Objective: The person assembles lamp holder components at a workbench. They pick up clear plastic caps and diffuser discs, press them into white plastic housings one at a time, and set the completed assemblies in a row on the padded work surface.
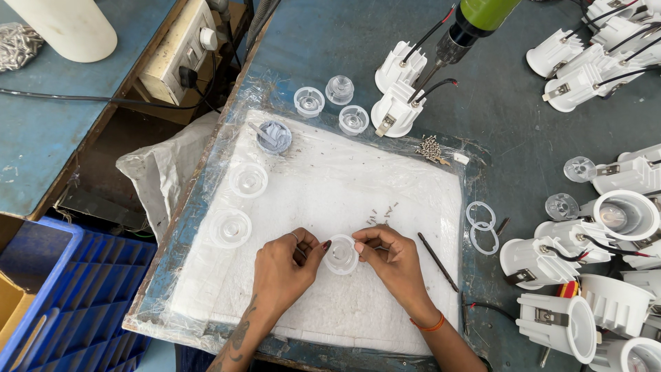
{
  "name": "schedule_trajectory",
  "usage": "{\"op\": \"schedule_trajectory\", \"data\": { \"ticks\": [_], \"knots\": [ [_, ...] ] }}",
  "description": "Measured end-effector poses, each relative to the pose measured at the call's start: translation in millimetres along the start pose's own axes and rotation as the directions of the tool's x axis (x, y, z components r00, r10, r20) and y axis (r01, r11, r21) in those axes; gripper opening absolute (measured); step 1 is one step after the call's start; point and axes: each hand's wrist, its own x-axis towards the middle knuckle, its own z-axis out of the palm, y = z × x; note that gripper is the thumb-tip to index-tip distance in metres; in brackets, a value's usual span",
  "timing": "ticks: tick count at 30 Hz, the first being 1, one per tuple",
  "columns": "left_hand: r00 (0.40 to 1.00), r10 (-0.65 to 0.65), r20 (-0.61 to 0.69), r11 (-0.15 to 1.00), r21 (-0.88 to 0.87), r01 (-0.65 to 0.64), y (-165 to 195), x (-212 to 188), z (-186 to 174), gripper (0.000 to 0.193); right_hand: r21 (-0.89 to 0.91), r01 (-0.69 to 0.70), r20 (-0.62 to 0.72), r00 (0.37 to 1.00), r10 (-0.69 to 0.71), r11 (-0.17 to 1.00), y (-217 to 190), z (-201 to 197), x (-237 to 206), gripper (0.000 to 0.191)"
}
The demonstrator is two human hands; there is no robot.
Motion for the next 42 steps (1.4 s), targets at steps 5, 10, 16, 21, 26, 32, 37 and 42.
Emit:
{"op": "schedule_trajectory", "data": {
  "ticks": [5, 10, 16, 21, 26, 32, 37, 42],
  "knots": [
    [1.0, -0.012, 0.027, 1.0, 0.001, 0.012, 0.7, 1.1, 0.2, 0.015, -0.039, 0.001, -0.005, 1.0, -0.001, 0.999, -0.3, -0.8, -0.1, 0.02],
    [0.991, -0.067, 0.113, 0.995, -0.066, 0.075, 1.5, 4.6, -2.2, 0.015, -0.028, -0.047, 0.005, 0.999, 0.047, 0.999, -1.0, 0.2, 1.5, 0.018],
    [0.994, -0.007, 0.108, 0.994, -0.106, 0.018, -0.1, 5.0, -1.5, 0.009, -0.032, -0.063, 0.014, 0.998, 0.063, 0.997, -3.9, -0.4, 1.5, 0.016],
    [0.99, -0.037, 0.136, 0.99, -0.128, 0.055, -1.9, 4.7, -1.5, 0.01, -0.074, -0.089, 0.009, 0.996, 0.089, 0.993, -8.2, 1.2, 1.1, 0.014],
    [0.998, 0.015, 0.057, 0.999, -0.038, -0.012, 0.1, 1.3, 3.2, 0.015, -0.096, -0.1, 0.004, 0.995, 0.101, 0.99, -7.1, 1.8, 1.6, 0.013],
    [0.999, 0.01, 0.048, 1.0, -0.009, -0.01, -0.4, 0.5, 3.9, 0.016, -0.056, -0.052, 0.018, 0.998, 0.053, 0.997, -5.5, 3.0, 1.8, 0.016],
    [0.993, -0.015, 0.119, 0.987, -0.155, 0.033, -2.4, 2.4, -1.7, 0.016, -0.129, -0.001, 0.044, 0.999, 0.007, 0.992, -12.3, 2.8, 1.5, 0.021],
    [0.993, -0.048, 0.11, 0.981, -0.183, 0.067, -2.3, -1.6, -2.4, 0.018, -0.253, -0.009, 0.043, 0.999, 0.02, 0.967, -20.5, 4.6, -1.7, 0.025]
  ]
}}
